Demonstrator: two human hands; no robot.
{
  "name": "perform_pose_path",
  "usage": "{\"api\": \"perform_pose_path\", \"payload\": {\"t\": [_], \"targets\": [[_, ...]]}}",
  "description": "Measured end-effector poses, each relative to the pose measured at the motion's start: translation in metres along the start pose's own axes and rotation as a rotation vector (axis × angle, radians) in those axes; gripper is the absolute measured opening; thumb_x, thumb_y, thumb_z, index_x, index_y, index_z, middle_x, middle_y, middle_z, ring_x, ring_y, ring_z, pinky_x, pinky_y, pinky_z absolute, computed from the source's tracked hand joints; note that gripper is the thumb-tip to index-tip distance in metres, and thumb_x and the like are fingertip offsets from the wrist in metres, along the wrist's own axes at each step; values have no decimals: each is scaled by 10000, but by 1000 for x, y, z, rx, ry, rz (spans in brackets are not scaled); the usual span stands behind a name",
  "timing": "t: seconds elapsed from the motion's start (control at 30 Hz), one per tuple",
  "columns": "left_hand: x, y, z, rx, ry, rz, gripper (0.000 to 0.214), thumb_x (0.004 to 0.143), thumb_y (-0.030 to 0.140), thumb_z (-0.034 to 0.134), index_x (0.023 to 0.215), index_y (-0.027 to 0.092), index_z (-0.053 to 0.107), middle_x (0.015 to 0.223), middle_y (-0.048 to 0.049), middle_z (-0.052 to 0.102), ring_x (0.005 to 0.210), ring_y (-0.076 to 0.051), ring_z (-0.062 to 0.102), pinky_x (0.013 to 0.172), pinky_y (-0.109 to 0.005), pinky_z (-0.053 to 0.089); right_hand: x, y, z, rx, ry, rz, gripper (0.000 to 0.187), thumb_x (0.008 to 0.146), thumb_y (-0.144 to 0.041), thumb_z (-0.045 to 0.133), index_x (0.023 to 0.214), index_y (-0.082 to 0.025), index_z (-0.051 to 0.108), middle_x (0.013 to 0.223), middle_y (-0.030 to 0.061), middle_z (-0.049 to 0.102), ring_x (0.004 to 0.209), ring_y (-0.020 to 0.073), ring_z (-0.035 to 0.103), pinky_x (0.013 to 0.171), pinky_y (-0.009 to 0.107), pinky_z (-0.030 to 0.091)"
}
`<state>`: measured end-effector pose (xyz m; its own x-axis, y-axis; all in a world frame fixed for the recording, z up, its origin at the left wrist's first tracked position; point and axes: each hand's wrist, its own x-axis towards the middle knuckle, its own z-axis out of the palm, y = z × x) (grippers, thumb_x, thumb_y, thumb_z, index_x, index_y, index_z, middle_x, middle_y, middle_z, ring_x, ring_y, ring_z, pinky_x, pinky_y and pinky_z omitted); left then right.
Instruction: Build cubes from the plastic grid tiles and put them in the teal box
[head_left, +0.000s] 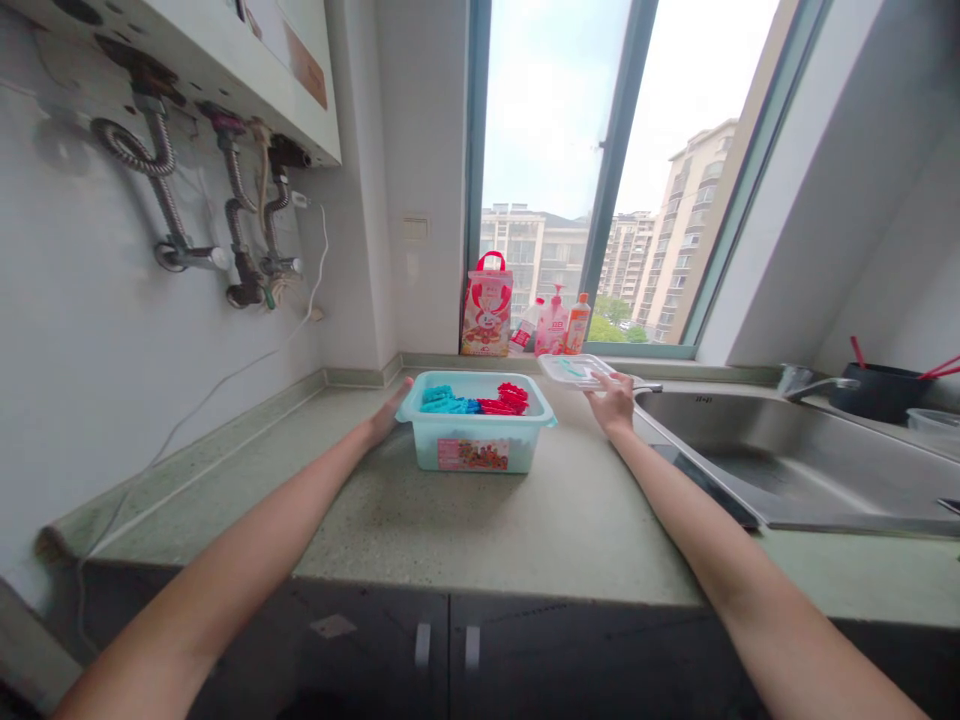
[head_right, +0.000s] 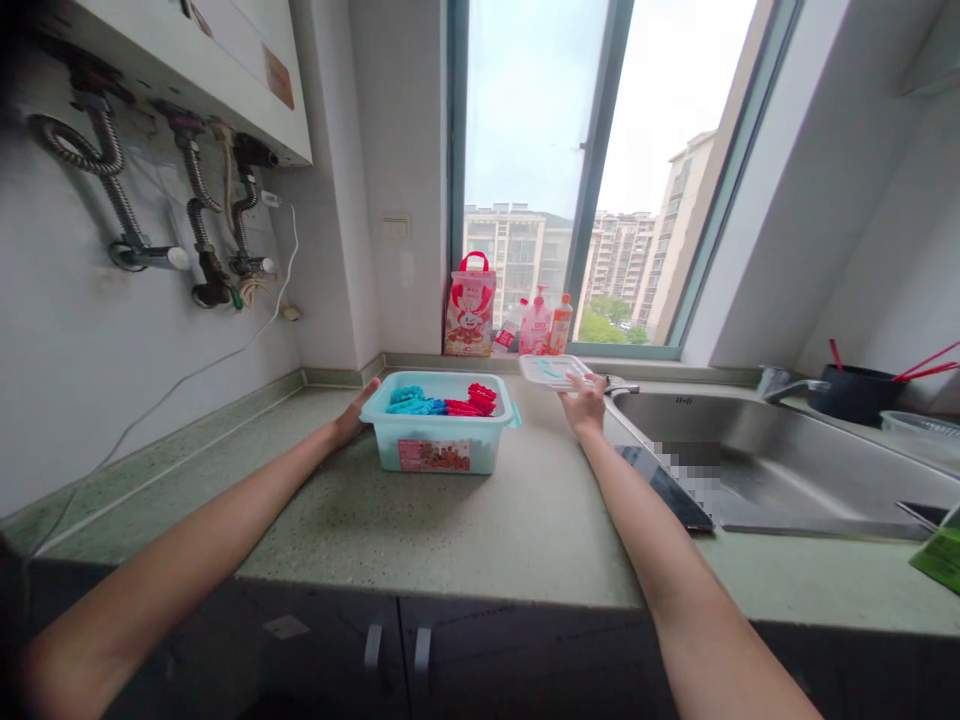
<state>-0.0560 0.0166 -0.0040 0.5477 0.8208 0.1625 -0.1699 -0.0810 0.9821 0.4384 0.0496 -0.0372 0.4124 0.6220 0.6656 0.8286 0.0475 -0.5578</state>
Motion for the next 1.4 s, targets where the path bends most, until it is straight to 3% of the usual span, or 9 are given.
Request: {"api": "perform_pose_path", "payload": {"t": [0.2, 0.7, 0.97, 1.23, 1.4], "targets": [[4, -6, -5, -69, -33, 22, 803, 994, 773, 466, 1309, 89, 745, 1194, -185, 800, 1299, -375, 673, 1209, -464, 435, 16, 13, 11, -68, -24, -26, 445, 932, -380, 668, 1344, -230, 745, 1452, 146, 473, 1236, 304, 581, 1109, 428, 490], [4, -8, -7, -54, -60, 30, 795, 989, 788, 459, 1341, 138, 751, 1160, -154, 816, 1285, -352, 690, 1176, -439, 479, 39, 27, 37, -152, -74, -33, 491, 949, -431, 639, 1390, -230, 719, 1510, 162, 445, 1361, 334, 543, 1160, 444, 465], [4, -7, -5, -87, -81, 52, 785, 1000, 761, 467, 1374, 123, 731, 1254, -168, 784, 1340, -364, 652, 1258, -476, 386, 41, 30, 36, -266, -230, 63, 574, 885, -182, 595, 1445, -270, 688, 1579, 142, 481, 1403, 312, 565, 1164, 409, 477], [4, -8, -6, -86, -66, 40, 758, 1014, 747, 454, 1394, 146, 718, 1271, -150, 782, 1345, -360, 649, 1253, -468, 386, 33, 26, 32, -404, -234, 138, 512, 925, -250, 593, 1423, -333, 682, 1625, 126, 469, 1190, 306, 700, 1049, 471, 551], [4, -6, -5, -73, -50, 43, 743, 994, 757, 485, 1362, 164, 738, 1223, -146, 800, 1317, -378, 664, 1218, -481, 425, 28, 16, 28, -477, -219, 164, 492, 940, -253, 552, 1415, -234, 678, 1423, 205, 599, 1122, 356, 723, 980, 510, 575]]}}
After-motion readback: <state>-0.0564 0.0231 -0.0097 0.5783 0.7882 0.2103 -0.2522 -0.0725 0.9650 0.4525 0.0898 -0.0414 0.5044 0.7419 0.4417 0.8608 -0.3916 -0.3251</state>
